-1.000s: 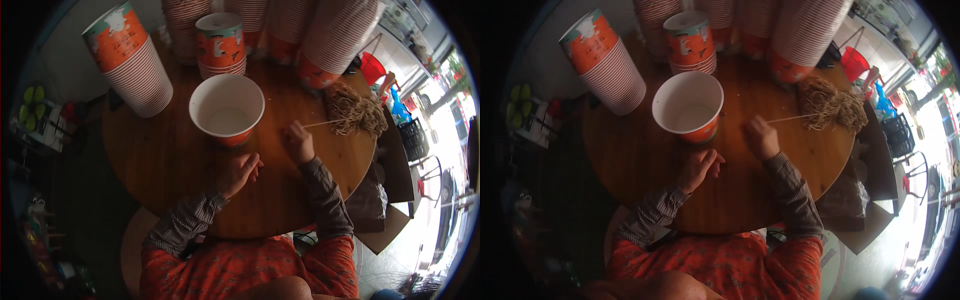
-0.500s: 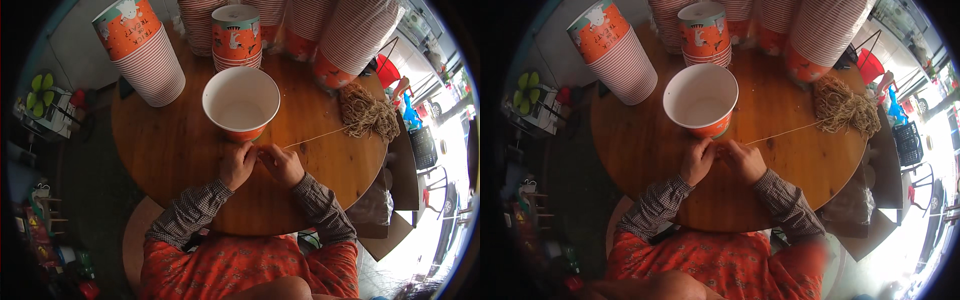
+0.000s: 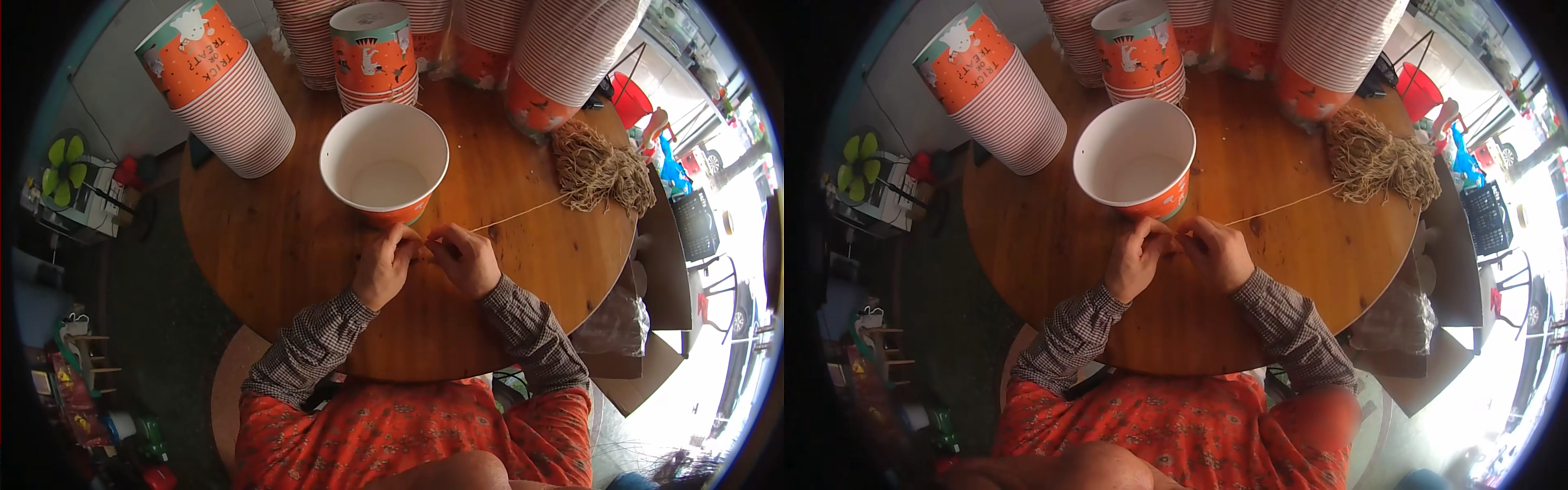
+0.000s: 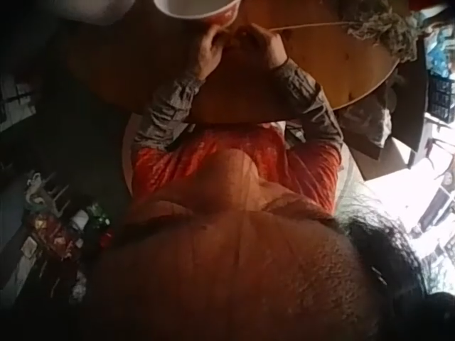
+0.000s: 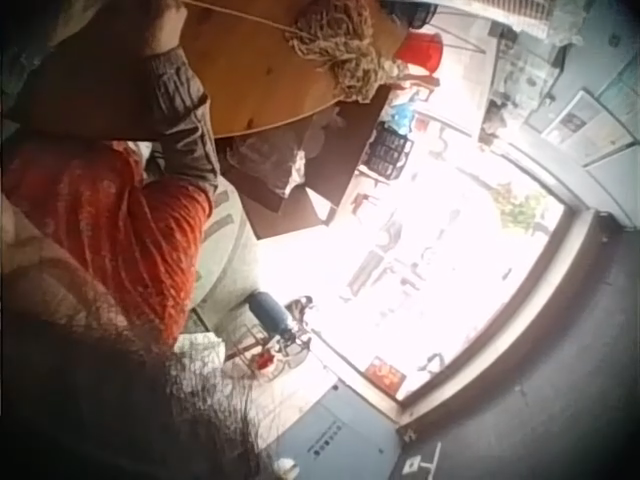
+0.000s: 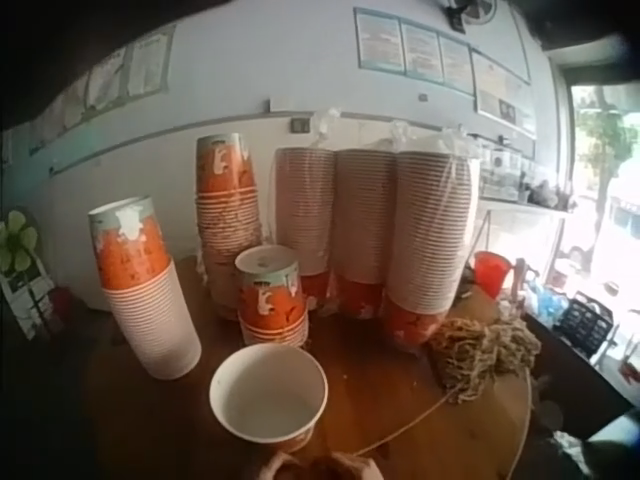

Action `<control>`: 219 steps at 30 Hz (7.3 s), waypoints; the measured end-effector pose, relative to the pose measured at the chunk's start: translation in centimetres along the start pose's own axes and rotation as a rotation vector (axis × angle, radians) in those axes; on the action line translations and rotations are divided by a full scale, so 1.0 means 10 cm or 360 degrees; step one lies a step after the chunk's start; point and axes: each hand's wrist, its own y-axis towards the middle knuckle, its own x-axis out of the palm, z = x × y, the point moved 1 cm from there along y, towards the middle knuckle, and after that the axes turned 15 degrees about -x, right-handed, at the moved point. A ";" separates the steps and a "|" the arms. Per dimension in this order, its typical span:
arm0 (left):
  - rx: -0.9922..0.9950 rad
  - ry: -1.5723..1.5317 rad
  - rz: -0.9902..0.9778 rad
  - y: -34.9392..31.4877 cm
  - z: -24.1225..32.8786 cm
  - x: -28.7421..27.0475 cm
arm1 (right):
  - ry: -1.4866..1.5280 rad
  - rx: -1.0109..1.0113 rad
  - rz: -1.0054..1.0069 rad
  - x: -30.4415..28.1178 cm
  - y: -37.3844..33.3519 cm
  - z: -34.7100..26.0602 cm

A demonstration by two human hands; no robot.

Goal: Threading thin cords through pre-drilled holes in paper buckets and tying them to form handles.

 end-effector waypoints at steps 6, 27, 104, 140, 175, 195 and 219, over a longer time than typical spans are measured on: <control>-0.0043 -0.0061 -0.0043 0.01 -0.03 -0.02 | 0.0128 0.0132 0.0002 -0.02 -0.02 0.01; 0.0082 0.0149 0.0087 -0.03 0.03 -0.05 | 0.0167 0.0293 -0.0191 -0.08 0.01 -0.01; 0.0404 0.0908 0.0300 0.05 1.09 -0.03 | 0.1100 0.0157 0.1126 0.15 0.05 -0.26; 0.0568 0.1271 0.0343 0.34 1.02 -0.14 | -0.0015 -0.0160 0.0647 0.01 0.01 -0.25; 0.0654 0.1364 0.0493 0.05 0.83 -0.42 | 0.0861 0.0322 0.0727 0.16 0.40 -0.18; 0.0041 -0.0089 -0.0088 0.54 0.73 -0.56 | 0.0048 0.0200 0.0501 -0.03 0.36 -0.14; 0.0226 0.0447 -0.0416 0.68 0.84 -0.30 | -0.0345 -0.0413 0.0501 -0.38 0.40 -0.20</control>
